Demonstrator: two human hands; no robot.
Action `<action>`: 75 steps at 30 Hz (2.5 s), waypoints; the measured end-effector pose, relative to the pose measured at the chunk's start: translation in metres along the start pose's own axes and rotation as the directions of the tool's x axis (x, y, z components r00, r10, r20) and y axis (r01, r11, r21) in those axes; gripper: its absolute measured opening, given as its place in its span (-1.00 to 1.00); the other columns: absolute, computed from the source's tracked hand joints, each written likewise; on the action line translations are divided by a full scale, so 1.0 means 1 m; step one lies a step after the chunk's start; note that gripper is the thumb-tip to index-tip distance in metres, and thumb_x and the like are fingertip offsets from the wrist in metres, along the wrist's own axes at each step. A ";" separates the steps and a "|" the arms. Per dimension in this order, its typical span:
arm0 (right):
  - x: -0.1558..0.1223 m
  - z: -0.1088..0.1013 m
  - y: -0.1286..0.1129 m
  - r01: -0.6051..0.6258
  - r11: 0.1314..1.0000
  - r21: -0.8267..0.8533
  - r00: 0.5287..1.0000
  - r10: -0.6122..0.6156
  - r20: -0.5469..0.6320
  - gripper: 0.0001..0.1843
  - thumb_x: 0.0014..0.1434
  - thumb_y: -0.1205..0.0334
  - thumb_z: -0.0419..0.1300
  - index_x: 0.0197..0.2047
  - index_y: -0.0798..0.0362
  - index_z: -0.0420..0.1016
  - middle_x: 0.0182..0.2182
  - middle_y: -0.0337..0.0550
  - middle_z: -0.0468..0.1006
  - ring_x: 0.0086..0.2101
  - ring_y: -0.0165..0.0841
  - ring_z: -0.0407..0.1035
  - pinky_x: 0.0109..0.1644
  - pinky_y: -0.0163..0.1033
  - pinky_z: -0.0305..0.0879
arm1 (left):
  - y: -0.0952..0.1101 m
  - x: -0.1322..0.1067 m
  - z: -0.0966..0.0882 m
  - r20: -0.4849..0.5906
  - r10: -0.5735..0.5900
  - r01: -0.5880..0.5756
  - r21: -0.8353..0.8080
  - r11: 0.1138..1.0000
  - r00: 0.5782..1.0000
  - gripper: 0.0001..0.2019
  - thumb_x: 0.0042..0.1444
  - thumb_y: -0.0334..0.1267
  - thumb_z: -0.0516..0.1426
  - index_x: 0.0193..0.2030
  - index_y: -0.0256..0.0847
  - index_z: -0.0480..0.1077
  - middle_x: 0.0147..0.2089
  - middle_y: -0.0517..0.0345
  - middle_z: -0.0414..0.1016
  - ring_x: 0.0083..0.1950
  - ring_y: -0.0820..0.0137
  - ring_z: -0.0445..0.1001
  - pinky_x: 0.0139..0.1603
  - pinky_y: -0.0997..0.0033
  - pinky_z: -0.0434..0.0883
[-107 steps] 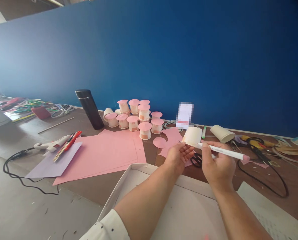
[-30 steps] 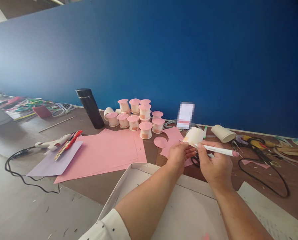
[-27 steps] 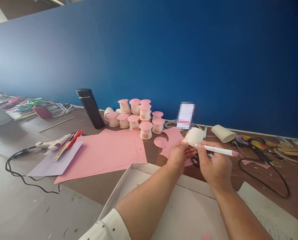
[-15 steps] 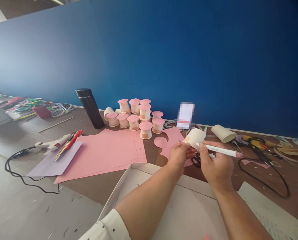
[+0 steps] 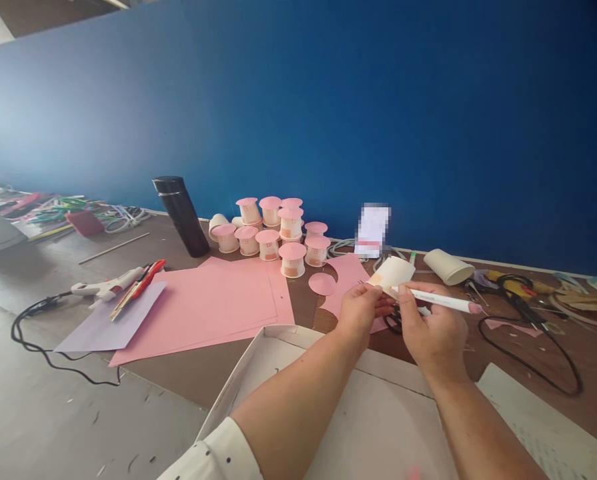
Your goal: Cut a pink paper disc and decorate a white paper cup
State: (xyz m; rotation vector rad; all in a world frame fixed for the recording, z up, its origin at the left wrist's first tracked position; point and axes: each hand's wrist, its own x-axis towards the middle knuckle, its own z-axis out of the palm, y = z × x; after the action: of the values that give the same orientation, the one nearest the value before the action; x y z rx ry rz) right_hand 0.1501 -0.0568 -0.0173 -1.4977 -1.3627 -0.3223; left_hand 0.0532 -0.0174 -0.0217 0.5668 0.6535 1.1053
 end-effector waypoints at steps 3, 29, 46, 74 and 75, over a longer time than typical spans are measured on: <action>0.000 0.000 0.000 0.008 1.000 0.005 1.000 -0.008 -0.002 -0.74 0.19 0.03 0.12 -0.27 0.04 0.48 -0.34 -0.06 0.57 -0.26 -0.21 0.45 -0.18 -0.19 0.31 | 0.000 0.000 0.001 0.002 -0.001 0.001 0.020 1.000 1.000 -0.89 0.06 -0.37 0.16 -0.45 -0.29 0.31 -0.46 0.07 0.45 -0.42 0.46 0.46 -0.23 0.41 0.43; 0.000 -0.001 -0.001 -0.027 1.000 -0.014 0.999 0.027 0.018 -0.74 0.15 0.02 0.13 -0.31 0.04 0.48 -0.38 -0.07 0.56 -0.27 -0.19 0.45 -0.17 -0.17 0.30 | 0.002 -0.003 0.003 -0.027 0.006 -0.004 0.090 0.996 1.000 -0.83 0.05 -0.34 0.18 -0.49 -0.28 0.28 -0.48 0.08 0.44 -0.44 0.46 0.45 -0.22 0.36 0.44; 0.001 -0.002 -0.004 -0.040 0.999 -0.009 0.999 0.040 -0.024 -0.70 0.16 0.01 0.11 -0.30 0.07 0.48 -0.38 -0.05 0.56 -0.34 -0.22 0.43 -0.24 -0.19 0.30 | 0.004 -0.004 0.004 -0.010 -0.006 0.007 0.119 0.993 1.000 -0.86 0.13 -0.40 0.08 -0.46 -0.29 0.27 -0.46 0.07 0.44 -0.44 0.48 0.45 -0.28 0.43 0.41; 0.000 -0.001 -0.002 -0.062 0.998 -0.004 0.998 0.063 0.023 -0.71 0.16 0.01 0.12 -0.29 0.06 0.49 -0.35 -0.04 0.56 -0.26 -0.19 0.44 -0.17 -0.15 0.32 | 0.005 -0.003 0.002 -0.026 -0.075 0.073 -0.067 0.995 0.997 -0.93 0.09 -0.41 0.11 -0.39 -0.35 0.37 -0.44 0.04 0.43 -0.41 0.45 0.45 -0.20 0.39 0.43; 0.000 -0.002 -0.004 -0.071 0.997 0.009 0.997 0.071 0.008 -0.71 0.16 0.01 0.13 -0.28 0.06 0.50 -0.34 -0.04 0.56 -0.27 -0.20 0.44 -0.16 -0.15 0.32 | 0.006 -0.003 0.002 -0.041 -0.095 0.091 -0.092 0.992 0.995 -0.93 0.10 -0.41 0.10 -0.39 -0.36 0.37 -0.44 0.05 0.43 -0.40 0.45 0.46 -0.20 0.41 0.43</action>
State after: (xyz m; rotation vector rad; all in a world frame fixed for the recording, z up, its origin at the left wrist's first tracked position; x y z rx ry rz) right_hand 0.1481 -0.0591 -0.0141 -1.5372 -1.3118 -0.2656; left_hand 0.0507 -0.0182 -0.0155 0.4310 0.6592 1.0574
